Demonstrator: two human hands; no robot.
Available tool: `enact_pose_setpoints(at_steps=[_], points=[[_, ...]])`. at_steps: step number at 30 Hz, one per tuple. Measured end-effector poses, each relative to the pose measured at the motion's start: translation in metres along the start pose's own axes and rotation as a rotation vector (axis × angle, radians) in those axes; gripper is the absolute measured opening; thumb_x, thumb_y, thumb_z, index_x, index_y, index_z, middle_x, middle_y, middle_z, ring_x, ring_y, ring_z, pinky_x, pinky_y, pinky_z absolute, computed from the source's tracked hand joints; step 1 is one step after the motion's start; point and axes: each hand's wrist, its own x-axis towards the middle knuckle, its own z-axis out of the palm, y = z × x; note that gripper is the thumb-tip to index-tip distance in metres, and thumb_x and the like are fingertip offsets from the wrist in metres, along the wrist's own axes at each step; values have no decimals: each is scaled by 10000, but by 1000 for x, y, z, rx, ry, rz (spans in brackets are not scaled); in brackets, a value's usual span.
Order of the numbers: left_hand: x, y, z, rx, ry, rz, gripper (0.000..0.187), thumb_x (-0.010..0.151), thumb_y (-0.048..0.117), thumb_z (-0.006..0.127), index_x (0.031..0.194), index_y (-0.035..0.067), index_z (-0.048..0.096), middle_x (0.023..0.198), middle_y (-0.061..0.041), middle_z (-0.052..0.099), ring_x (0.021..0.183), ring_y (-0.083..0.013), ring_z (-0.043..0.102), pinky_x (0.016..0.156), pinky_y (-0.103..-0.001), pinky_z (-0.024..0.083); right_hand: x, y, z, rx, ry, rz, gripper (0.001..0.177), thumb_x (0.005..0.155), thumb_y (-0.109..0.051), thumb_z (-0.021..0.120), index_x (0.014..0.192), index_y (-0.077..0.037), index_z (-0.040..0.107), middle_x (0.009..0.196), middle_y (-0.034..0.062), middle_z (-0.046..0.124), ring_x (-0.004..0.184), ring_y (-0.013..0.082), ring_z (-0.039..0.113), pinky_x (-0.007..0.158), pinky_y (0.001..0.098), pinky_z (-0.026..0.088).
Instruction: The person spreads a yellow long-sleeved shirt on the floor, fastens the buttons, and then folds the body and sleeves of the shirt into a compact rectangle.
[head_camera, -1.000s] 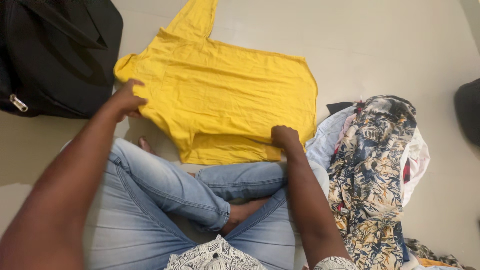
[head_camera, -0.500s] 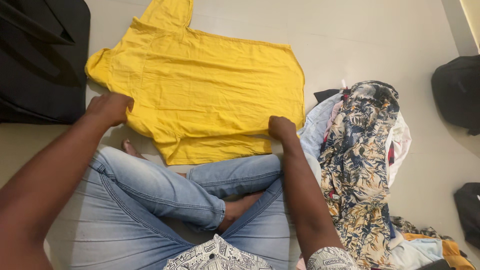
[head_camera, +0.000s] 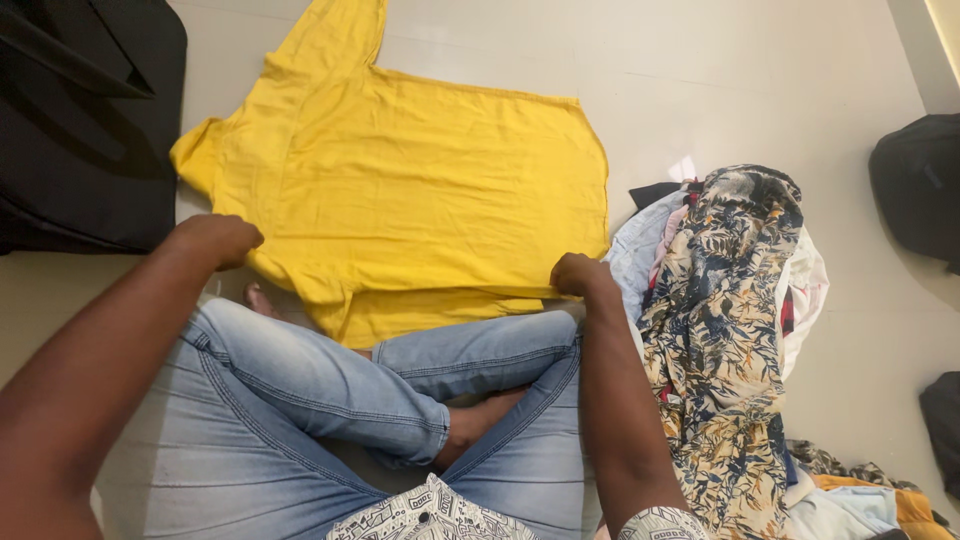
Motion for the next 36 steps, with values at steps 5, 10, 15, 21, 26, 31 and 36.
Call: enact_pose_setpoints(at_steps=[5,10,15,21,26,31,36], points=[[64,-54,42,-407,123,73,505,863,118,680,1364,179,661,1312,-141,699,1195,-308,670,1001,-419,545,51,68,13,259,34,-262,273,745,-147,808,1019,-146,804,943,77,800,837,216,741,744,354,576],[73,-86,21,-1041,135,15,404,926,232,648,1303,99,713,1208,-180,748,1074,-293,646,917,-447,515,66,97,-13,573,296,-183,201,851,-218,788,990,-73,793,899,130,780,810,245,700,715,371,545],[93,-75,2,-970,219,-102,409,1005,332,637,1317,71,682,1191,-201,730,1031,-346,667,897,-462,520,54,43,-49,420,722,-145,238,832,-196,795,1040,-85,758,986,142,751,906,293,698,808,419,535],[129,-69,16,-740,393,-1,491,868,316,742,1314,126,661,1237,-221,701,1148,-393,653,958,-471,520,28,-84,6,323,243,-499,352,853,-170,694,1203,-208,685,1235,13,721,1090,235,702,867,400,558],[121,-61,11,-739,393,3,442,905,352,702,1299,152,680,1287,-204,683,1179,-408,630,997,-479,495,-35,-194,85,-268,284,-767,432,909,-213,710,1289,-58,575,1266,145,603,1207,348,595,794,494,584],[140,-68,20,-683,398,3,452,913,369,684,1304,144,707,1300,-208,686,1204,-419,621,1010,-486,495,14,-197,62,52,-224,-1140,317,962,-200,665,1235,-38,660,1258,145,677,1139,302,649,986,440,523],[130,-60,9,-790,282,-62,482,1013,485,611,1205,65,748,1142,-216,741,1026,-393,667,910,-479,514,81,-112,-37,1340,91,-591,303,1039,-192,484,1264,-46,628,1106,75,647,963,195,617,876,385,528]])
